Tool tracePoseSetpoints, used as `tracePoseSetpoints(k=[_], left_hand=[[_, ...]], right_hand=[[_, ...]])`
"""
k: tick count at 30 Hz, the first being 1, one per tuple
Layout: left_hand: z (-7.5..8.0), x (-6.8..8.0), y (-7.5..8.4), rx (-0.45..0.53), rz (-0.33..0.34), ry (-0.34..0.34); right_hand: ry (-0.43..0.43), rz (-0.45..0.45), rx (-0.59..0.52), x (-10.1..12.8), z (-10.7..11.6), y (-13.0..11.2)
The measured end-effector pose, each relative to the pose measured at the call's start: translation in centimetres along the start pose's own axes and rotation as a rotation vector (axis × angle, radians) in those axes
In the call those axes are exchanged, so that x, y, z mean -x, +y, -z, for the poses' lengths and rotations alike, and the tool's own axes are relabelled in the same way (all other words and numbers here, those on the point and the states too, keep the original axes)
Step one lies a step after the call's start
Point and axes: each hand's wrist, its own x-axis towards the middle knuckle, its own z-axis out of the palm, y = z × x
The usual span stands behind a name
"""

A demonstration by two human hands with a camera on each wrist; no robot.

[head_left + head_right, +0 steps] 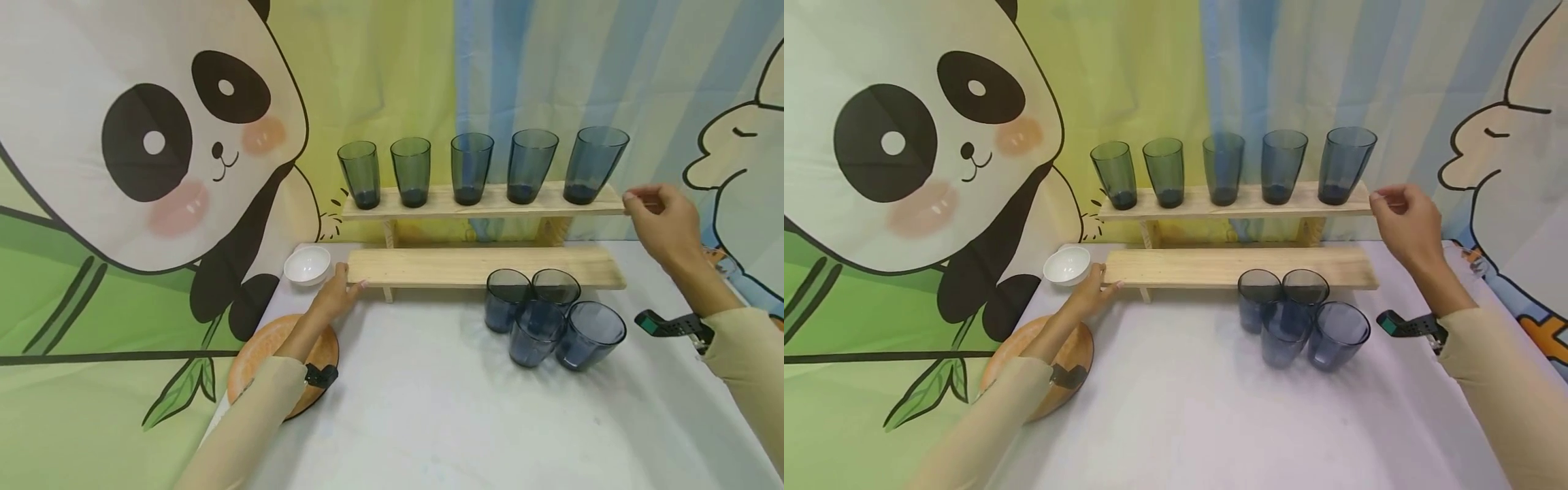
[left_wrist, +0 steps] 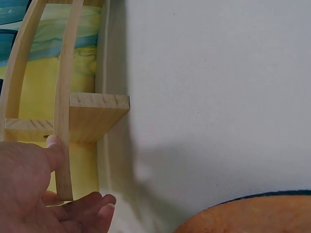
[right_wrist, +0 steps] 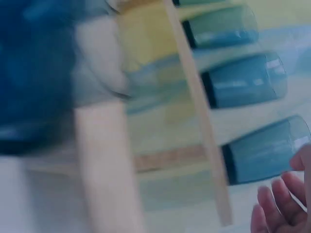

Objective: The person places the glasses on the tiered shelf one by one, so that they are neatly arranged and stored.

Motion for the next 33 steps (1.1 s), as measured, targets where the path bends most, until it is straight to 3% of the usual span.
tracePoseSetpoints(k=[2, 6, 11, 18, 25, 33], left_hand=[[0.0, 0.0, 0.1, 0.006, 0.004, -0.005], [0.1, -0.2, 0.0, 0.024, 0.0, 0.003], [0.1, -0.4, -0.1, 0.026, -0.001, -0.005], [-0.1, -0.2, 0.0, 0.038, 0.01, -0.007], [-0.2, -0.1, 0.2, 0.047, -0.005, -0.004], [-0.2, -0.1, 0.0, 0.042, 0.015, -0.006]], right_hand=[[-0.035, 0.052, 0.007, 2.1, -0.5, 0.4], [-0.187, 0.119, -0.003, 5.8, -2.2, 0.9], [-0.305, 0.118, -0.044, 9.1, -3.2, 0.9], [-0.419, 0.09, -0.094, 12.7, -2.6, 2.1], [-0.442, 0.066, -0.096, 15.5, -2.8, 4.4], [-0.444, 0.111, -0.193, 17.0, -3.4, 6.3]])
